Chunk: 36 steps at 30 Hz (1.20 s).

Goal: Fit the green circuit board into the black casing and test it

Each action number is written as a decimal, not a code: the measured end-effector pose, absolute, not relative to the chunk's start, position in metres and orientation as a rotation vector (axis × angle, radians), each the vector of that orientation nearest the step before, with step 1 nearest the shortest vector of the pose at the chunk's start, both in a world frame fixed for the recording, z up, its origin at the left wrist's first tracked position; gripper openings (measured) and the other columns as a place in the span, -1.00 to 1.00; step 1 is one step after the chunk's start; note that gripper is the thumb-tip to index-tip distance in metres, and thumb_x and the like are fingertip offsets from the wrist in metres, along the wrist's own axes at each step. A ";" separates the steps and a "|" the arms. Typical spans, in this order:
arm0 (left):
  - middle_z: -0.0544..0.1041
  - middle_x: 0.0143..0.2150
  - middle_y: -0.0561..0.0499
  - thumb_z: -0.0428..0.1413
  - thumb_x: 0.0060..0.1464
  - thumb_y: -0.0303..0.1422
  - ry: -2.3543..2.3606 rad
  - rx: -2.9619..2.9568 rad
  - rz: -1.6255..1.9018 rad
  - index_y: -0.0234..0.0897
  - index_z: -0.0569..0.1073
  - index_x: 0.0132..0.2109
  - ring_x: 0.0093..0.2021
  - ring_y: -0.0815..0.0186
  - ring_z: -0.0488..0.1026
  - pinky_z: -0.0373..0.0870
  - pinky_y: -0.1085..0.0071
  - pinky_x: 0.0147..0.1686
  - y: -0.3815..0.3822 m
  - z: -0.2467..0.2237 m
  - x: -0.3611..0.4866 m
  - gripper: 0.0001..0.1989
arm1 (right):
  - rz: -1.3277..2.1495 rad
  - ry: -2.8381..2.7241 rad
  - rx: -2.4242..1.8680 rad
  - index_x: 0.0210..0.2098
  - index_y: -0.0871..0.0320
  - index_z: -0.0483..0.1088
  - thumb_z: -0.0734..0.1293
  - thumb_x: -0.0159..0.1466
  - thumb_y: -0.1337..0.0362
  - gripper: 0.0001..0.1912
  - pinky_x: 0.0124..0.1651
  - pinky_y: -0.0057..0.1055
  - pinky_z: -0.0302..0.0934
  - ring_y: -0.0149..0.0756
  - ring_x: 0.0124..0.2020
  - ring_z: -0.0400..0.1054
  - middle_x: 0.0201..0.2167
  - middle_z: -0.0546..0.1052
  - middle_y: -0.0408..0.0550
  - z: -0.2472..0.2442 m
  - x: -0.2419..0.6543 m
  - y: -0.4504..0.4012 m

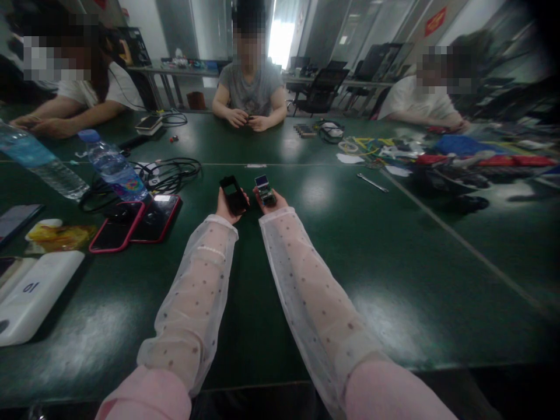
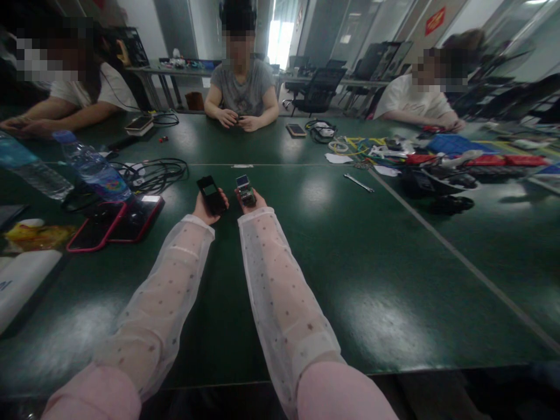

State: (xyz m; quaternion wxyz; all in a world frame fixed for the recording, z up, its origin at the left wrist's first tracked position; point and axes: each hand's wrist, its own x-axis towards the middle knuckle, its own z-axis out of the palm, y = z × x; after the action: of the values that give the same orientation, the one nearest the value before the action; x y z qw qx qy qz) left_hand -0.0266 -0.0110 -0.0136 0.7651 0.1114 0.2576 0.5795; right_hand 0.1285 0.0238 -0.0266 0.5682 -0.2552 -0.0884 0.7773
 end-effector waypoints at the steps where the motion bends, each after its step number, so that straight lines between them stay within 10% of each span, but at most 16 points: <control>1: 0.47 -0.50 -0.06 -0.27 0.19 0.06 0.559 0.241 1.259 -0.31 0.42 -0.27 -0.48 0.27 0.46 0.41 0.37 -0.45 -0.011 -0.014 -0.027 -0.42 | 1.827 -0.210 -0.602 -0.07 0.30 0.33 0.07 0.38 0.30 -0.71 -0.33 -0.46 0.46 -0.31 -0.31 0.51 -0.41 0.56 0.01 -0.027 0.128 0.024; 26: 0.51 -0.42 -0.11 -0.24 0.16 0.11 0.653 0.166 1.267 -0.35 0.42 -0.11 -0.41 0.23 0.49 0.42 0.35 -0.37 -0.009 -0.011 -0.025 -0.36 | 1.535 -0.317 -0.784 -0.03 0.12 0.33 0.15 0.32 0.38 -0.74 -0.33 -0.49 0.43 -0.46 -0.48 0.46 -0.44 0.54 -0.21 -0.009 0.119 0.025; 36: 0.55 -0.28 -0.14 -0.24 0.19 0.07 0.537 0.268 1.280 -0.34 0.41 -0.02 -0.26 0.17 0.51 0.42 0.29 -0.24 -0.011 -0.009 -0.021 -0.38 | 1.390 -0.896 -0.611 -0.10 0.04 0.41 0.25 0.21 0.39 -0.73 0.17 -0.32 0.20 -0.43 0.11 0.31 -0.08 0.51 -0.18 0.043 0.088 0.002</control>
State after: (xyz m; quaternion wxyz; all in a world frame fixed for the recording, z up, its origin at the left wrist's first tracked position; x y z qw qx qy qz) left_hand -0.0209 -0.0108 -0.0085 0.7603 0.1232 0.2467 0.5882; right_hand 0.0878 0.0023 0.0431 0.6358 -0.2675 -0.3923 0.6085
